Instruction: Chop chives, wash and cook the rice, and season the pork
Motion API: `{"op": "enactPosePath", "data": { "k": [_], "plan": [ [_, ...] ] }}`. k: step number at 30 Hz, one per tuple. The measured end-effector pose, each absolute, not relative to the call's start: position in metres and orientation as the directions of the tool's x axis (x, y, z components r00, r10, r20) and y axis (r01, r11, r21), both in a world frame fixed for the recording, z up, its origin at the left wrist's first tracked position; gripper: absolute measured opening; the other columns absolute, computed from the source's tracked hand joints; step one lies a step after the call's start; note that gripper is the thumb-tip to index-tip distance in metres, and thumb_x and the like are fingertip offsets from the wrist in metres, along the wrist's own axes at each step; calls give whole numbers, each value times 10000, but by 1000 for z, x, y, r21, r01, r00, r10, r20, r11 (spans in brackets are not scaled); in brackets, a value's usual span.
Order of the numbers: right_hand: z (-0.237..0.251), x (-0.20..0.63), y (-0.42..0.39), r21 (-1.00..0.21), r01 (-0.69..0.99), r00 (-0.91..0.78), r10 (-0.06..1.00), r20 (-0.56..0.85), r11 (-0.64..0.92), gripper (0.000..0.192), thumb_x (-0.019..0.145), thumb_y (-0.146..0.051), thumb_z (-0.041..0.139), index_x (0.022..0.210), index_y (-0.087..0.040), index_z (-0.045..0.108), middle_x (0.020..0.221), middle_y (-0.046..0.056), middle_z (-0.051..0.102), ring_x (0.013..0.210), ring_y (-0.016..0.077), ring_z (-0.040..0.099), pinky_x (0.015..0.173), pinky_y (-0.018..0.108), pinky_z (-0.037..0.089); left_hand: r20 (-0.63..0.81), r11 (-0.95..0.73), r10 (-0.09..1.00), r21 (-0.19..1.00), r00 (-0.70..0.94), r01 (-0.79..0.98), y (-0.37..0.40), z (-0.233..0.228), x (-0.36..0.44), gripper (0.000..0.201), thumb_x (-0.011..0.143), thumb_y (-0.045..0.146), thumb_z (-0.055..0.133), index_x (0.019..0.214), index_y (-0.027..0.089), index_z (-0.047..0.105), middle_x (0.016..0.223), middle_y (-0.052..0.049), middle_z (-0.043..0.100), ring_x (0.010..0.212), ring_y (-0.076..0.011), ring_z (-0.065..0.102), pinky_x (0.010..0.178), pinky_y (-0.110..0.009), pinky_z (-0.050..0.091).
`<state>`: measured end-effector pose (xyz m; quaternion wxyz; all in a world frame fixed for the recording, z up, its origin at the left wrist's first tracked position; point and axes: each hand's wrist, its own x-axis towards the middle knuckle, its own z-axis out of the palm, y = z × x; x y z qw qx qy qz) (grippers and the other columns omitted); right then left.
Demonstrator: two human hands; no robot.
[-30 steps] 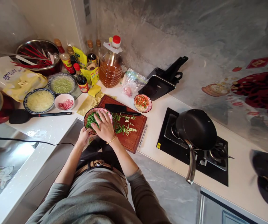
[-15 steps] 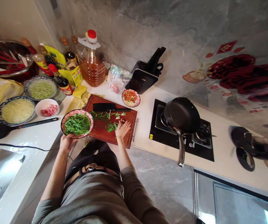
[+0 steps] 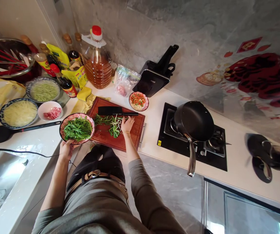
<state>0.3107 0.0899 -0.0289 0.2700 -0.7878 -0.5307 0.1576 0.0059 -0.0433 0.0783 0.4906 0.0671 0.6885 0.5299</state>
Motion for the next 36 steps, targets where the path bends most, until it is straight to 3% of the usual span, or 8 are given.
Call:
{"op": "enactPosePath", "data": {
  "k": [7,12,16,19,25,28,33,36],
  "plan": [
    [-14,243,60,-583,812,-3,998,57,35,407,977,-330,433,1286,-100,565,1323,183,571,1304,275,465,1106,457,377,-600,404,600,798,-529,-446,-46,78,1,331,456,250,711,755,167,598,666,16,625,646,-169,613,627,-333,570],
    [11,212,68,-544,832,-95,994,46,105,447,962,-437,502,1299,-171,627,1317,170,569,1254,297,492,1085,484,388,-587,385,589,808,-556,-446,-52,79,-4,314,472,257,710,750,164,596,672,9,628,660,-177,617,657,-356,571],
    [19,182,85,-515,750,-451,891,62,415,559,931,-429,580,1443,-214,515,1531,121,438,1448,281,327,1210,503,223,-578,363,569,815,-585,-452,-59,78,-8,295,474,253,713,736,162,614,698,-3,646,668,-179,622,669,-368,576],
    [14,177,89,-507,698,-581,814,10,505,484,959,-345,546,1420,-198,541,1524,103,469,1460,237,342,1228,482,211,-571,343,565,819,-595,-461,-63,79,-8,288,475,250,715,731,168,614,699,0,653,682,-183,631,667,-366,582],
    [6,235,61,-529,703,-547,837,24,475,385,939,-127,431,1206,-172,705,1298,98,667,1288,201,545,1211,448,298,-589,316,545,804,-597,-504,-65,81,-5,289,444,235,727,688,162,590,618,31,617,576,-135,585,602,-323,567],
    [7,256,50,-537,750,-384,915,121,386,351,924,-256,513,1220,-175,683,1332,123,626,1336,251,486,1197,504,288,-602,317,534,793,-593,-520,-63,82,-1,290,435,228,726,684,159,595,618,28,623,578,-136,585,600,-323,566],
    [-2,239,63,-532,843,144,987,72,-84,598,900,-528,549,1267,-58,589,1279,253,598,1237,357,521,1054,556,394,-601,329,547,795,-583,-510,-59,80,4,302,431,229,724,695,162,593,650,27,642,594,-141,594,627,-347,575],
    [-9,219,73,-508,854,154,988,32,-117,604,867,-529,608,1263,-73,587,1311,242,591,1260,369,501,1082,573,355,-604,355,554,794,-573,-494,-58,77,6,313,438,242,724,708,160,588,657,24,635,600,-141,591,627,-341,566]
  ]
}}
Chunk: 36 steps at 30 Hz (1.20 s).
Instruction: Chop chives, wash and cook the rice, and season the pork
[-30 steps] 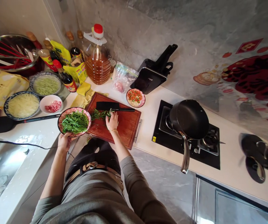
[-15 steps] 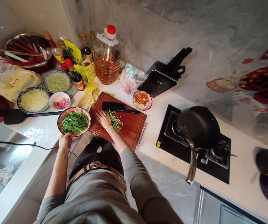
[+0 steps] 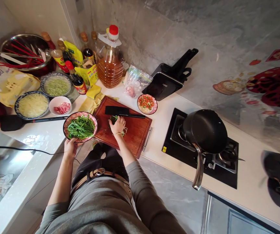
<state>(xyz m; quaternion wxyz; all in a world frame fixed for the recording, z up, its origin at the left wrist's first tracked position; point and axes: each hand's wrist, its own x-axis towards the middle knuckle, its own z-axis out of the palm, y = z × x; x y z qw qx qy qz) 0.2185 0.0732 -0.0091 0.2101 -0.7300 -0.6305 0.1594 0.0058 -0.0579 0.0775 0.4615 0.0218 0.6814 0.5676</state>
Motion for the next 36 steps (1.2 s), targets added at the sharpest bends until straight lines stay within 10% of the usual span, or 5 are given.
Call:
{"op": "enactPosePath", "data": {
  "k": [9,13,17,29,36],
  "plan": [
    [-1,248,37,-533,808,-260,964,60,251,279,950,-243,490,1139,-218,695,1303,80,648,1349,254,471,1215,525,194,-602,378,582,795,-547,-474,-57,76,11,300,459,251,718,706,164,573,611,41,594,577,-128,566,607,-339,560],
    [-7,262,14,-517,856,-12,1000,27,25,794,811,-598,646,1456,-176,453,1585,188,310,1490,409,182,1132,683,210,-610,381,574,790,-547,-480,-55,75,11,302,448,255,722,693,156,575,616,32,606,572,-131,574,584,-321,551],
    [-16,247,22,-492,870,29,999,-19,-34,1040,769,-700,633,1561,-142,255,1594,252,240,1475,441,173,1096,694,239,-605,370,574,793,-552,-484,-52,74,12,313,435,252,721,695,157,577,600,38,596,562,-134,568,585,-337,554],
    [-16,262,61,-318,903,-321,946,-52,289,294,954,-348,583,1206,-257,704,1135,140,614,1002,249,583,846,358,509,-607,394,577,793,-547,-464,-58,72,23,309,468,262,680,738,167,565,632,25,609,573,-152,596,572,-318,548],
    [14,258,76,-559,781,-218,960,176,280,233,959,-271,546,1109,-200,709,1018,102,619,857,192,640,776,308,541,-636,419,605,766,-479,-487,-53,64,42,320,495,214,625,807,175,567,661,25,620,604,-166,624,587,-330,570]
  ]
}}
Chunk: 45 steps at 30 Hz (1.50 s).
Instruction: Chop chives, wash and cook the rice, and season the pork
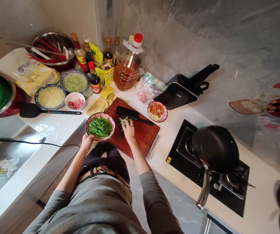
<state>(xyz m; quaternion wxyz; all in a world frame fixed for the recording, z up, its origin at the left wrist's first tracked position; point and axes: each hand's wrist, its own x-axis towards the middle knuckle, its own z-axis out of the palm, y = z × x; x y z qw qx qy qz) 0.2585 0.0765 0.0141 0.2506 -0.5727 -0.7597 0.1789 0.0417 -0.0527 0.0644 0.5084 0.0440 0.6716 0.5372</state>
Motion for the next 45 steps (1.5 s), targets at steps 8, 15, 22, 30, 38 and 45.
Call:
{"op": "enactPosePath", "data": {
  "k": [8,15,22,30,38,45],
  "plan": [
    [75,176,49,-652,630,-396,896,199,423,306,941,-339,575,1211,-250,686,1150,92,643,1163,247,561,1061,421,431,-618,442,703,768,-352,-464,-43,69,59,315,532,244,632,827,179,542,649,26,621,569,-161,625,578,-330,575],
    [105,183,45,-578,636,-491,846,208,511,635,891,-499,602,1451,-213,515,1475,108,479,1397,300,388,1177,449,325,-596,392,727,768,-341,-505,-42,76,57,316,548,230,658,845,169,570,653,12,646,560,-168,636,571,-327,575],
    [117,180,39,-497,620,-604,774,192,607,508,984,-394,465,1469,-245,499,1531,61,451,1478,275,295,1233,505,207,-592,385,722,774,-358,-502,-44,77,52,355,540,234,664,881,162,596,703,-3,670,592,-184,653,591,-350,579],
    [120,199,32,-552,563,-567,773,284,615,432,1010,-363,397,1390,-277,583,1508,40,479,1458,251,342,1217,503,246,-612,400,678,772,-407,-494,-49,73,38,354,511,253,682,840,157,594,680,3,662,579,-175,634,569,-338,569],
    [18,242,67,-519,850,-125,991,-45,84,439,983,-305,409,1302,-90,620,1350,196,602,1283,291,526,1117,488,396,-600,369,607,794,-521,-483,-59,73,17,307,459,261,700,721,164,574,602,31,610,533,-139,583,534,-286,530],
    [0,212,35,-445,857,-315,948,-52,260,504,969,-276,438,1449,-132,498,1496,171,470,1373,305,424,1129,484,370,-553,323,572,830,-605,-454,-68,76,-16,276,470,274,714,678,165,569,585,39,578,528,-117,546,562,-286,529]
  ]
}}
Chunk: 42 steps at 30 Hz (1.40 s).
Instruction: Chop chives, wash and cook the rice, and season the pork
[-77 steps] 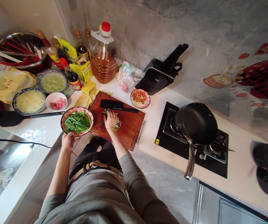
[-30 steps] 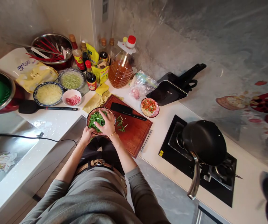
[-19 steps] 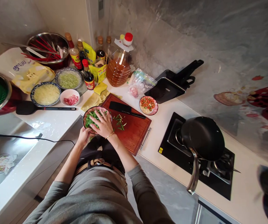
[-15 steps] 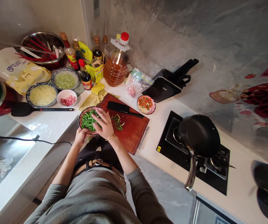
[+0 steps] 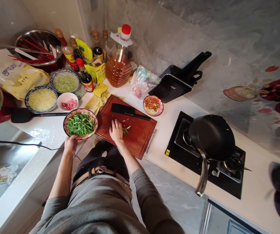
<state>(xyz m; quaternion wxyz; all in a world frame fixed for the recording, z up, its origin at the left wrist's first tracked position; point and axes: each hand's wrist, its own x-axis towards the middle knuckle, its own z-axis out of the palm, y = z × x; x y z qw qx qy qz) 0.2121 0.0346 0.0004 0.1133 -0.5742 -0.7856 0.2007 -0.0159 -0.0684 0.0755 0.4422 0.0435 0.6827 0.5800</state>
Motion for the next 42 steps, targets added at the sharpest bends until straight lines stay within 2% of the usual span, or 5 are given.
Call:
{"op": "enactPosePath", "data": {
  "k": [12,19,24,33,42],
  "plan": [
    [4,164,59,-489,583,-730,682,33,648,389,1000,-302,476,1346,-194,616,1454,61,558,1416,203,428,1227,456,269,-491,224,515,868,-702,-443,-78,82,-36,264,460,271,722,650,165,572,593,35,594,554,-123,563,607,-308,554],
    [-14,278,28,-500,758,-444,893,76,419,368,997,-232,405,1152,-165,732,1239,99,705,1297,222,562,1196,475,337,-517,248,552,851,-654,-463,-75,76,-23,285,483,270,716,721,167,596,649,21,622,584,-134,583,603,-300,541],
    [-16,278,22,-486,870,-66,997,40,77,683,928,-478,539,1478,-88,436,1525,227,421,1466,361,315,1128,614,334,-538,272,575,836,-616,-476,-61,75,-14,280,462,253,719,690,167,581,614,46,605,546,-108,561,576,-272,535],
    [2,250,3,-528,787,-392,919,-31,318,382,942,-295,540,1296,-185,633,1391,104,585,1365,252,444,1190,465,312,-548,307,627,827,-554,-471,-46,79,-3,326,447,256,737,723,167,588,641,40,623,556,-115,574,572,-280,546],
    [33,264,22,-424,904,-223,912,-344,61,636,847,-306,683,1450,-231,494,1401,150,445,1238,289,502,1053,421,441,-553,343,629,828,-547,-444,-47,81,0,337,449,262,742,731,164,585,660,40,633,579,-119,577,580,-278,541]
  ]
}}
